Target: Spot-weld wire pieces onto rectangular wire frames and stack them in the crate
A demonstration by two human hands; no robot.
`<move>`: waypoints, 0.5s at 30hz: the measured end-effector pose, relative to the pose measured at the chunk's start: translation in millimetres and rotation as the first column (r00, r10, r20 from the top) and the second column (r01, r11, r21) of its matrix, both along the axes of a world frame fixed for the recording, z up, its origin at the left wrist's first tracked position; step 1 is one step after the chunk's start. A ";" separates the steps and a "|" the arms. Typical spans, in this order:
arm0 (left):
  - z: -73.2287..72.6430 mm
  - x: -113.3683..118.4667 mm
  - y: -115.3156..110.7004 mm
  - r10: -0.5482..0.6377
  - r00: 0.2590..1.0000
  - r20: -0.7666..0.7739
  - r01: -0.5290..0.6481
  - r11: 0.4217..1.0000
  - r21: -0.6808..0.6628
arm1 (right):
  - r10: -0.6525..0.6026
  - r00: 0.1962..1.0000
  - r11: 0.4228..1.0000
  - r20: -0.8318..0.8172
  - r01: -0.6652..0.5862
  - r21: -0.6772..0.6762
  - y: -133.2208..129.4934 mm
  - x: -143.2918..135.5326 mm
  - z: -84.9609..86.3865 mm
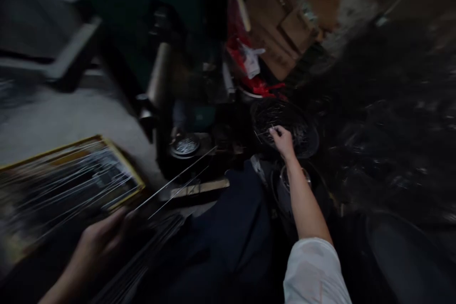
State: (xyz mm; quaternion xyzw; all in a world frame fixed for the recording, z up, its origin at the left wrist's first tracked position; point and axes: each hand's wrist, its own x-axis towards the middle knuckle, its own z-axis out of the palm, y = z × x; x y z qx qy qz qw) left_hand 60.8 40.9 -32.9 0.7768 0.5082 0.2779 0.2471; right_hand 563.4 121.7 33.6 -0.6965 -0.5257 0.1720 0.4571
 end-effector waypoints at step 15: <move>0.5 -22.8 -18.3 0.034 0.991 0.127 -0.037 0.999 0.021 | 0.064 0.636 0.902 -0.769 -0.366 -0.227 -35.7 -219.7 -76.4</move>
